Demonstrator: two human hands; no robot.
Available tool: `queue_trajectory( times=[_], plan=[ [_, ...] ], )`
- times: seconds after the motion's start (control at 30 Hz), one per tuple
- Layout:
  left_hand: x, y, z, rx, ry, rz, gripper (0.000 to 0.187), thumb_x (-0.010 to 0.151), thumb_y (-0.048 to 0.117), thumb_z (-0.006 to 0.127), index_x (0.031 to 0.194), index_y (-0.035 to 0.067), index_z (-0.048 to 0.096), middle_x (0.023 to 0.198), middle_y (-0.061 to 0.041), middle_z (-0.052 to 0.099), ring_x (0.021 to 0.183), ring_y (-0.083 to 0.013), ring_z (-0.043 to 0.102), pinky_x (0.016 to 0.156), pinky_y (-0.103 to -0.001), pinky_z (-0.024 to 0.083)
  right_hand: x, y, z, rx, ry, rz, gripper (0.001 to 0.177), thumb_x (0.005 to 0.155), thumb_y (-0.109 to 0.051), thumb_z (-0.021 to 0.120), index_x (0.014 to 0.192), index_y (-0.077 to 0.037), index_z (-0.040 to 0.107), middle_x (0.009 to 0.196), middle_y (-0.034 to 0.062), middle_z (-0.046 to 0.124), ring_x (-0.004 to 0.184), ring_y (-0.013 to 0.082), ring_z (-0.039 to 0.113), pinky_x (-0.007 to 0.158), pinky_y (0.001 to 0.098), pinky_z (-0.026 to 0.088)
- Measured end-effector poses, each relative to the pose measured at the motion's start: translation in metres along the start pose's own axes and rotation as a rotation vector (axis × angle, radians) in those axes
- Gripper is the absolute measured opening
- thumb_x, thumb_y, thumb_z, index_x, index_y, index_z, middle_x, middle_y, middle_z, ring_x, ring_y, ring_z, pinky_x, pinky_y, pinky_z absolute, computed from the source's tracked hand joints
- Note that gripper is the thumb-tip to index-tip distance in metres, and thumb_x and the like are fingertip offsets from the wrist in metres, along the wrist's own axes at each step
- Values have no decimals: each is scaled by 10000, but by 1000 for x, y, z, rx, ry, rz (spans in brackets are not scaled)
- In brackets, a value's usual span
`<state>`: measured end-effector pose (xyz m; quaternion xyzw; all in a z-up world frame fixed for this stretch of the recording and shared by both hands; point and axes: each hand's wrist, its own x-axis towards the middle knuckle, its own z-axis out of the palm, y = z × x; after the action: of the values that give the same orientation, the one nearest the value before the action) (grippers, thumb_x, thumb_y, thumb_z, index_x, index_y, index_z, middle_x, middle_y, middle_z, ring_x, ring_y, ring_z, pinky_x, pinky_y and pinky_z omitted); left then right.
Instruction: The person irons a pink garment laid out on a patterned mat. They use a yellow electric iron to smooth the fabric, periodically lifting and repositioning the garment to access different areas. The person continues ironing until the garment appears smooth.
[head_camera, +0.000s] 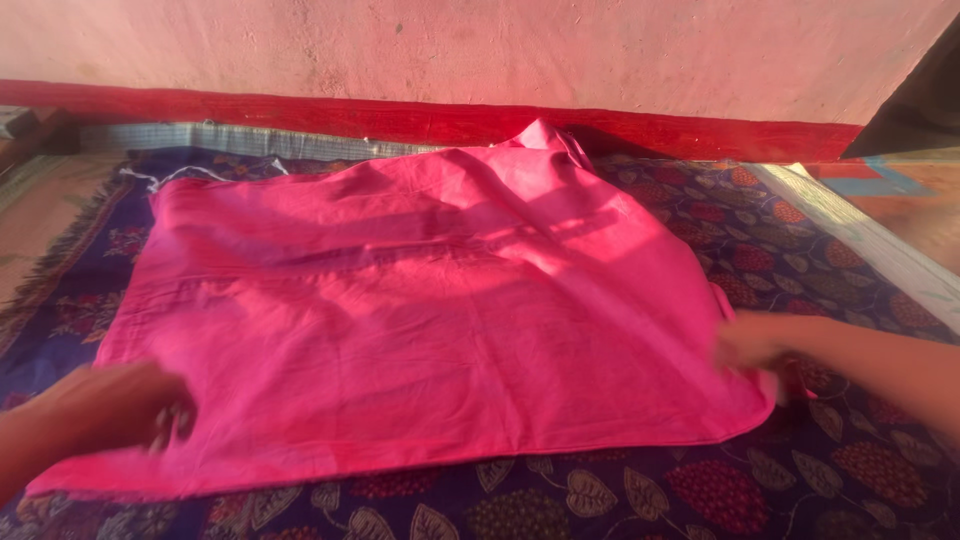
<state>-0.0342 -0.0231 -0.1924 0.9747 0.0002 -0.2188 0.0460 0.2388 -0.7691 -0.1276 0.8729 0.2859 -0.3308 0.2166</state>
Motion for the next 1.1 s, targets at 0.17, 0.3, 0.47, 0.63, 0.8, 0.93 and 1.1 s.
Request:
queue_trajectory(
  times=[0.17, 0.3, 0.47, 0.63, 0.8, 0.93, 1.1],
  plan=[
    [13, 67, -44, 157, 323, -252, 306, 903, 138, 575, 1058, 303, 781, 1024, 34, 768, 977, -189, 768, 889, -400, 608, 49, -88, -57, 160, 715, 27, 497, 947, -232, 477, 1432, -281, 569, 1392, 52, 645, 1282, 279, 614, 1090, 447, 483],
    [26, 87, -32, 176, 413, -229, 323, 929, 225, 557, 1227, 268, 674, 1344, 51, 658, 1163, -197, 704, 971, -462, 570, 77, -201, -93, 163, 910, -317, 510, 945, -158, 480, 1452, -165, 537, 1473, 105, 591, 1398, 317, 514, 1157, 447, 428],
    [41, 59, 12, 85, 332, -416, 658, 953, 486, 520, 1546, 292, 311, 1690, 3, 187, 1523, -328, 266, 1044, -719, 379, 95, -329, -118, 210, 723, -362, 582, 1034, -413, 403, 1595, -341, 264, 1700, 98, 96, 1551, 364, 132, 1193, 598, 205],
    [36, 27, 60, -128, 266, -586, 795, 940, 638, 378, 1639, 383, 97, 1699, 38, 14, 1533, -324, 80, 1074, -769, 237, 99, -394, -114, 229, 555, -397, 619, 1045, -501, 305, 1624, -406, 107, 1736, 44, -97, 1578, 365, -111, 1215, 665, 31],
    [8, 21, 96, -115, 814, -776, 687, 970, 577, 454, 1529, 189, 368, 1625, -181, 282, 1492, -406, 237, 1038, -771, 228, 102, -402, -98, 204, 574, -366, 654, 1041, -554, 236, 1641, -409, 21, 1731, 56, -124, 1575, 379, -131, 1220, 641, -34],
    [-10, 17, 109, 70, 762, -962, 596, 1011, 544, 554, 1380, 78, 592, 1394, -140, 588, 1373, -305, 546, 1064, -553, 469, 108, -410, -92, 218, 545, -331, 661, 1022, -597, 187, 1633, -434, -8, 1728, 47, -171, 1574, 359, -172, 1208, 651, -79],
    [-20, 8, 96, 40, 772, -906, 331, 1065, 390, 560, 1236, 116, 631, 1149, -68, 648, 1039, -218, 711, 788, -391, 592, 112, -440, -113, 236, 487, -336, 666, 1004, -627, 155, 1619, -469, -48, 1727, 29, -228, 1572, 327, -215, 1202, 682, -113]
  ],
)
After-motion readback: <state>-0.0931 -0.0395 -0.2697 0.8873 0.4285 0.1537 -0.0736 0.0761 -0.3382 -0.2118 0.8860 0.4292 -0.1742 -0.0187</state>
